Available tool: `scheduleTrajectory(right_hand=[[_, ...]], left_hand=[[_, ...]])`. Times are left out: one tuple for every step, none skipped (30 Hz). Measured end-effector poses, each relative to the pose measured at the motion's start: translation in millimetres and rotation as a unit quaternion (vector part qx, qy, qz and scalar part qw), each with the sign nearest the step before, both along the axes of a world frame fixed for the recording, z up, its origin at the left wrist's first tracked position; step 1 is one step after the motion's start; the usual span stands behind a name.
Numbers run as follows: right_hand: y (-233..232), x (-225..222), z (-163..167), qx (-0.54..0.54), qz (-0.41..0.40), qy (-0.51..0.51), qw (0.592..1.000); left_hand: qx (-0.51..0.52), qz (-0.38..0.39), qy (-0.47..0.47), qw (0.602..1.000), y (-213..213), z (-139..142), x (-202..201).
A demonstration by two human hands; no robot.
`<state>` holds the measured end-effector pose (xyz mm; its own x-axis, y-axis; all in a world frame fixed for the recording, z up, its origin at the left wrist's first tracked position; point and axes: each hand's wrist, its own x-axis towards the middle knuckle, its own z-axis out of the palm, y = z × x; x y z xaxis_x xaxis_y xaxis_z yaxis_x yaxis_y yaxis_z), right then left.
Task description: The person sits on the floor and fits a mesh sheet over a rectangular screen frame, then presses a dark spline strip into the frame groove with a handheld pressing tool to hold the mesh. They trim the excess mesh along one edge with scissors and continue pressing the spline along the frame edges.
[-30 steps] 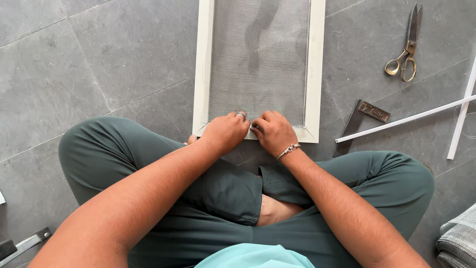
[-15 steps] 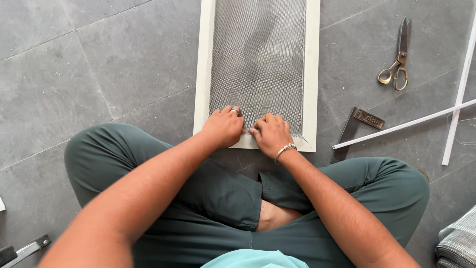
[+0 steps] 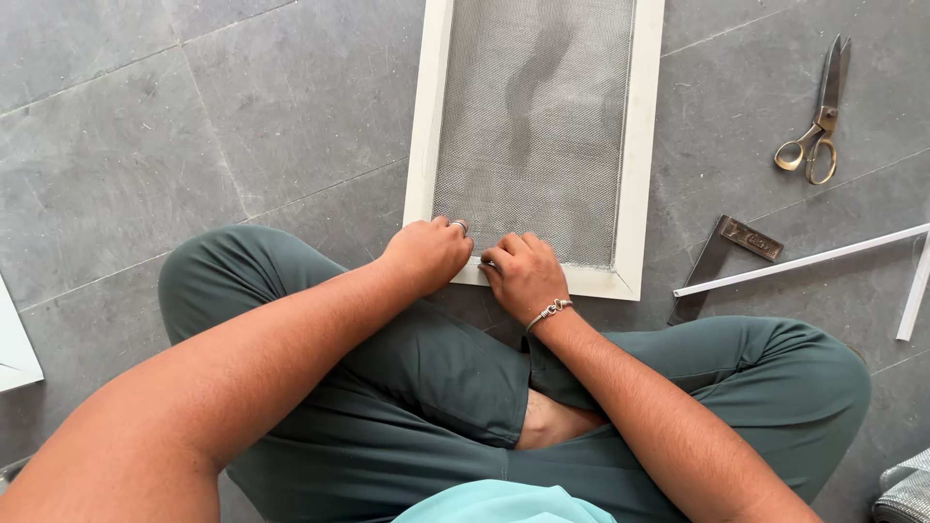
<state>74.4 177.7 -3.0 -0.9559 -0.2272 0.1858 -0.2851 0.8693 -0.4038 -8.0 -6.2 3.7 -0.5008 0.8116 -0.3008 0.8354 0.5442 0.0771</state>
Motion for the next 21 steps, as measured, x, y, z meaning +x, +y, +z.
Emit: scheduleTrajectory(right_hand=[[0, 0, -1, 0.006, -0.007, -0.007, 1.000], [0, -1, -2, 0.005, -0.027, -0.022, 0.999], [-1, -3, -3, 0.004, -0.048, -0.038, 0.998], [-3, -5, -4, 0.002, -0.068, -0.054, 0.996], [-5, -9, -5, 0.001, -0.087, -0.092, 0.992], [-8, -13, -5, -0.002, -0.106, -0.131, 0.986], [-10, -17, -6, -0.005, -0.124, -0.170, 0.978], [-11, -21, -5, -0.005, -0.131, -0.201, 0.971], [-12, -24, -4, -0.005, -0.136, -0.232, 0.963], [-13, -26, -2, -0.005, -0.142, -0.264, 0.954], [-12, -26, 1, 0.001, -0.137, -0.266, 0.954], [-12, -25, 4, 0.008, -0.133, -0.268, 0.954], [-11, -23, 7, 0.014, -0.128, -0.270, 0.954], [-10, -20, 10, 0.017, -0.107, -0.240, 0.965], [-10, -17, 13, 0.019, -0.086, -0.211, 0.973], [-10, -13, 14, 0.021, -0.066, -0.184, 0.981], [-12, -11, 15, 0.009, -0.044, -0.167, 0.985], [-16, -9, 14, -0.004, -0.022, -0.150, 0.988], [-19, -7, 12, -0.015, -0.001, -0.132, 0.991], [-24, -7, 10, -0.025, 0.006, -0.108, 0.994], [-30, -7, 7, -0.034, 0.014, -0.083, 0.996]], left_hand=[[0.006, -0.003, 0.014, 1.000, 1, -1, 0], [0.012, -0.007, 0.028, 1.000, 2, -1, -1], [0.008, 0.006, 0.029, 1.000, 3, -1, -2], [0.004, 0.020, 0.030, 0.999, 5, -1, -4], [-0.002, 0.033, 0.031, 0.999, 7, 0, -7], [-0.015, 0.044, 0.013, 0.999, 8, 0, -10], [-0.029, 0.054, -0.006, 0.998, 11, 0, -15], [-0.043, 0.064, -0.024, 0.997, 13, 0, -18], [-0.052, 0.068, -0.035, 0.996, 14, 0, -22], [-0.061, 0.071, -0.046, 0.995, 14, 0, -24], [-0.070, 0.075, -0.058, 0.993, 13, 1, -25], [-0.073, 0.061, -0.055, 0.994, 11, 2, -26], [-0.076, 0.047, -0.051, 0.995, 7, 3, -25], [-0.079, 0.033, -0.046, 0.995, 2, 5, -24], [-0.072, 0.015, -0.024, 0.997, -4, 8, -23], [-0.064, -0.003, -0.004, 0.998, -11, 11, -21], [-0.056, -0.022, 0.015, 0.998, -17, 13, -19], [-0.061, -0.017, 0.020, 0.998, -22, 16, -17], [-0.065, -0.011, 0.026, 0.997, -25, 18, -16], [-0.070, -0.005, 0.033, 0.997, -27, 19, -14], [-0.078, -0.009, 0.032, 0.996, -27, 20, -13]])
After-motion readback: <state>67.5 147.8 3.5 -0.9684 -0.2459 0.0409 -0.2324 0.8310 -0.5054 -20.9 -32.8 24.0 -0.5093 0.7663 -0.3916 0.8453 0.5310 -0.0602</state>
